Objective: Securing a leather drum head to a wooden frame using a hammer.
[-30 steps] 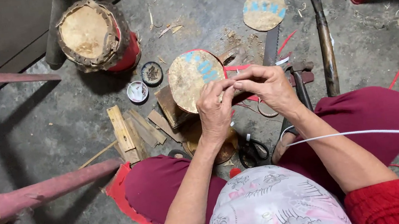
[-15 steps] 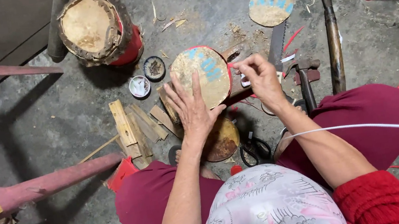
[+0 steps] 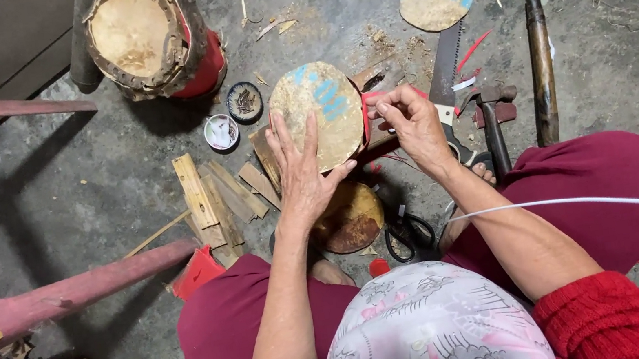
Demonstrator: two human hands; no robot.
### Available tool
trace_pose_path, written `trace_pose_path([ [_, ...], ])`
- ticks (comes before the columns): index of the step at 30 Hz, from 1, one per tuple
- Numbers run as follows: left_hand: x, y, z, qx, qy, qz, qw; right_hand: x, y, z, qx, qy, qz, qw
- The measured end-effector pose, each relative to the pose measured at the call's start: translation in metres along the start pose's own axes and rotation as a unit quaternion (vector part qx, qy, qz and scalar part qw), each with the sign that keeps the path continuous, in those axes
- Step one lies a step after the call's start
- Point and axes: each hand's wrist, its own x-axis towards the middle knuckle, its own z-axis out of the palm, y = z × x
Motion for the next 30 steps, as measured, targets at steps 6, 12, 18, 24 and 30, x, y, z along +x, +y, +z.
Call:
trace_pose_path([
  [6,-0.002,0.002,0.005,0.082,0.000,0.010,0.997,0.000,0.005,0.000,0.011,0.003,-0.002,1.000],
  [12,-0.002,0.001,0.002,0.079,0.014,0.016,0.997,-0.005,-0.020,0.007,-0.007,0.002,-0.035,0.999],
  [18,0.021,-0.016,0.017,0.024,0.098,0.007,0.995,-0.006,-0.016,0.010,-0.052,-0.001,-0.070,0.996],
  [24,0.032,-0.010,0.011,-0.031,0.165,0.022,0.985,-0.006,-0.015,0.012,-0.081,0.003,-0.099,0.992],
  [30,0.037,-0.017,0.005,-0.054,0.108,0.007,0.993,-0.008,-0.019,0.014,-0.124,0.009,-0.129,0.984],
])
